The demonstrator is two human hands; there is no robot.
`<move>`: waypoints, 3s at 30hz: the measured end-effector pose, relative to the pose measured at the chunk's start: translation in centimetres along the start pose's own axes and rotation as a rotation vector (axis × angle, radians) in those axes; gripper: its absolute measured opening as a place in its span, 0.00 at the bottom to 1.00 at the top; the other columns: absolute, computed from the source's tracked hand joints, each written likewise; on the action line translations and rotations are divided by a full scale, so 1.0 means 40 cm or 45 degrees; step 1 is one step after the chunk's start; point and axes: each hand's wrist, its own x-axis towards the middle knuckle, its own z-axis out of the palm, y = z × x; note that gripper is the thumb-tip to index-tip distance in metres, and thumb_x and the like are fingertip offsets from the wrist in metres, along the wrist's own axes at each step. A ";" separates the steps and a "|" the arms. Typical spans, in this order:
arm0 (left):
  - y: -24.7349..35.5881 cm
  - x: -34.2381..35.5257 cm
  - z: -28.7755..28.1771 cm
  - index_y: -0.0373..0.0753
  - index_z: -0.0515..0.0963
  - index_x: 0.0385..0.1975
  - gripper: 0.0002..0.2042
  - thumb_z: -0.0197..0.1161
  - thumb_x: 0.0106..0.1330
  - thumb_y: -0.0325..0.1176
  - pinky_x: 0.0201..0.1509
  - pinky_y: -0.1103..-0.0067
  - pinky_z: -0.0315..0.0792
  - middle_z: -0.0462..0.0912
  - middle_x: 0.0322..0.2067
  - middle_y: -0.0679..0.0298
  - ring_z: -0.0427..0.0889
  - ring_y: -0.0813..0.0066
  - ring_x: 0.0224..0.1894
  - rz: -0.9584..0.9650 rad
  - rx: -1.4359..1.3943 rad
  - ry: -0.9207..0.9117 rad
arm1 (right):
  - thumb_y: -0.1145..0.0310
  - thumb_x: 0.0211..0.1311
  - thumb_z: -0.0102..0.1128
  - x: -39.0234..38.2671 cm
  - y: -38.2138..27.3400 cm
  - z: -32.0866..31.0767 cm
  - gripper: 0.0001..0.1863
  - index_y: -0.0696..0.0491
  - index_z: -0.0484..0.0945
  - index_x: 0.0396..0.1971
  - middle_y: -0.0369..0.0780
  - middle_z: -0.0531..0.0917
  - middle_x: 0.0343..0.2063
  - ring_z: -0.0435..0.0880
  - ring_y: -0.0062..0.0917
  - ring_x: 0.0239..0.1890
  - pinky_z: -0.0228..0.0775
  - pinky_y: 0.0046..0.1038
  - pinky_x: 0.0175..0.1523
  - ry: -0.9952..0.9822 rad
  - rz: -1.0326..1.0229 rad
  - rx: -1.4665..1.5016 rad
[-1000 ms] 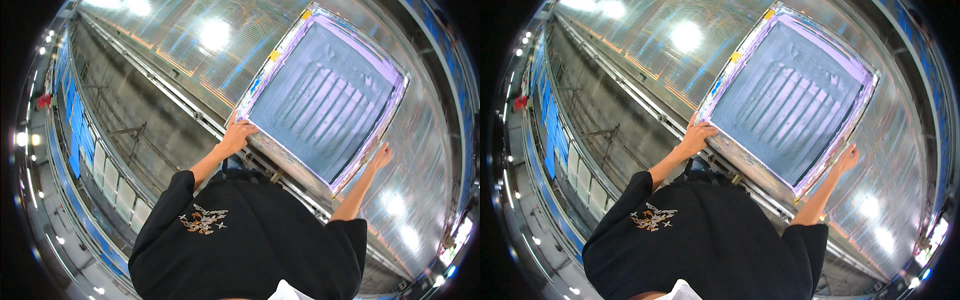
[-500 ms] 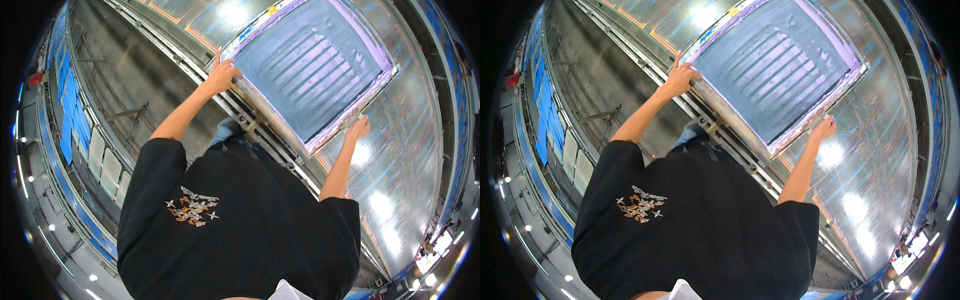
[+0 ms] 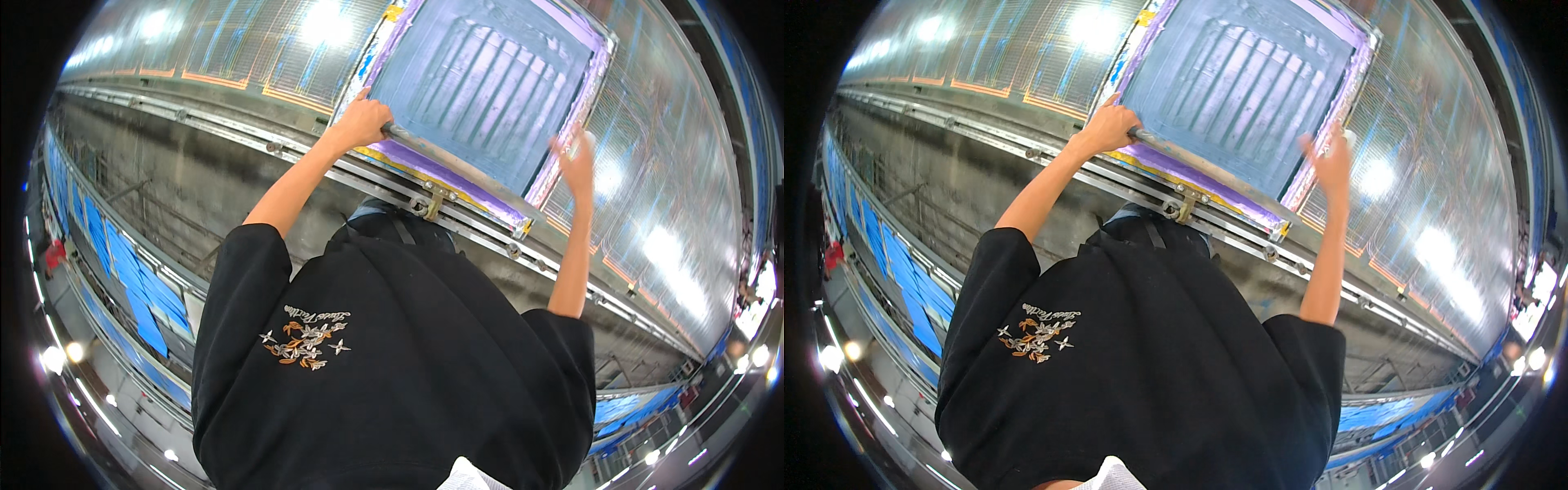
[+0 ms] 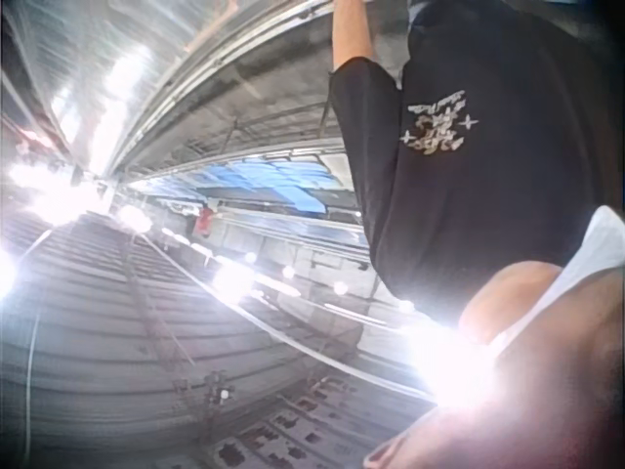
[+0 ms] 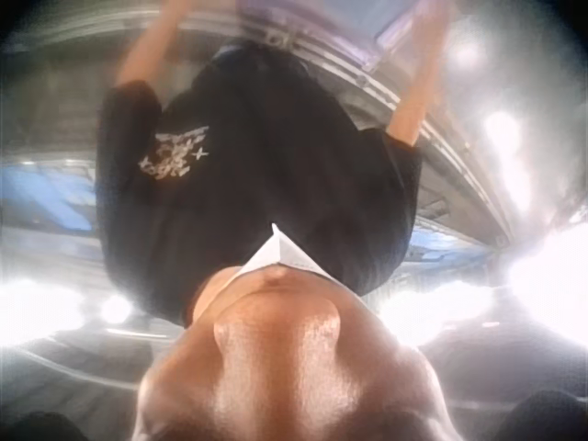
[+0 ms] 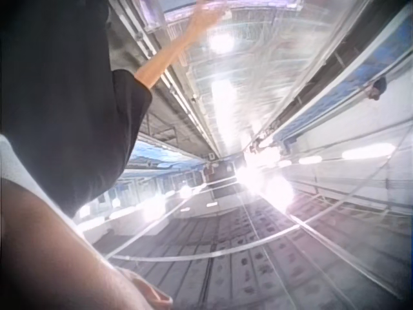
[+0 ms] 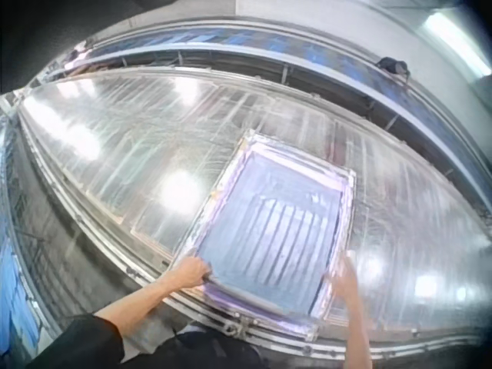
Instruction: The person performs screen printing by placing a screen frame on a flat surface, applying purple ink, and using a squeegee to pull the ink across the mesh. They repeat this process on multiple frames, lifting and repositioning the screens as needed.
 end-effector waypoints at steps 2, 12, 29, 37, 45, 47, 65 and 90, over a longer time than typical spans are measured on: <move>0.000 -0.010 0.010 0.45 0.90 0.33 0.08 0.74 0.52 0.33 0.80 0.53 0.56 0.89 0.30 0.58 0.88 0.56 0.42 0.064 0.013 0.060 | 0.42 0.59 0.75 -0.170 -0.187 -0.010 0.43 0.47 0.74 0.70 0.45 0.75 0.70 0.74 0.44 0.72 0.65 0.41 0.74 -0.623 -0.113 -0.092; 0.035 -0.109 0.006 0.39 0.88 0.46 0.24 0.64 0.46 0.18 0.85 0.54 0.42 0.91 0.47 0.60 0.87 0.63 0.54 -0.064 -0.141 0.078 | 0.78 0.42 0.73 -0.397 -0.179 0.164 0.33 0.50 0.84 0.55 0.41 0.88 0.53 0.84 0.37 0.58 0.65 0.45 0.70 -0.322 0.025 -0.237; -0.287 1.103 -0.375 0.61 0.89 0.51 0.17 0.73 0.61 0.42 0.55 0.60 0.82 0.91 0.42 0.59 0.90 0.57 0.45 -0.093 0.259 0.245 | 0.68 0.56 0.72 0.816 0.060 -0.043 0.18 0.46 0.88 0.49 0.42 0.90 0.43 0.88 0.43 0.47 0.79 0.44 0.52 -0.130 0.035 -0.401; -0.319 1.142 -0.335 0.52 0.90 0.48 0.18 0.72 0.56 0.34 0.54 0.63 0.80 0.92 0.39 0.61 0.89 0.53 0.38 0.065 0.253 0.575 | 0.67 0.53 0.74 0.858 0.109 0.023 0.19 0.44 0.88 0.48 0.41 0.90 0.42 0.88 0.42 0.45 0.77 0.44 0.51 0.217 -0.078 -0.424; -0.161 0.573 -0.096 0.44 0.87 0.51 0.25 0.67 0.49 0.19 0.77 0.59 0.61 0.89 0.53 0.64 0.84 0.62 0.57 0.039 0.059 0.611 | 0.78 0.41 0.72 0.278 0.000 0.154 0.32 0.51 0.83 0.55 0.39 0.86 0.54 0.82 0.34 0.58 0.63 0.42 0.67 0.222 -0.120 -0.429; -0.103 0.376 -0.041 0.42 0.87 0.51 0.25 0.67 0.48 0.19 0.78 0.59 0.60 0.89 0.54 0.64 0.83 0.63 0.59 0.013 0.029 0.573 | 0.79 0.40 0.72 0.071 -0.069 0.176 0.36 0.50 0.82 0.58 0.40 0.85 0.57 0.80 0.35 0.62 0.61 0.44 0.70 0.144 -0.046 -0.405; -0.009 -0.035 0.151 0.50 0.92 0.41 0.17 0.68 0.49 0.29 0.80 0.51 0.51 0.90 0.35 0.55 0.88 0.53 0.43 -0.107 -0.034 0.064 | 0.31 0.69 0.54 -0.041 0.213 0.104 0.39 0.57 0.85 0.50 0.55 0.86 0.52 0.82 0.50 0.59 0.72 0.45 0.64 1.064 0.684 -0.548; 0.014 -0.175 0.239 0.45 0.90 0.44 0.21 0.62 0.49 0.20 0.83 0.42 0.34 0.90 0.41 0.61 0.84 0.60 0.55 -0.311 -0.145 0.526 | 0.44 0.73 0.55 0.148 0.109 0.087 0.29 0.56 0.82 0.25 0.50 0.84 0.24 0.81 0.46 0.29 0.67 0.49 0.37 0.902 0.730 0.336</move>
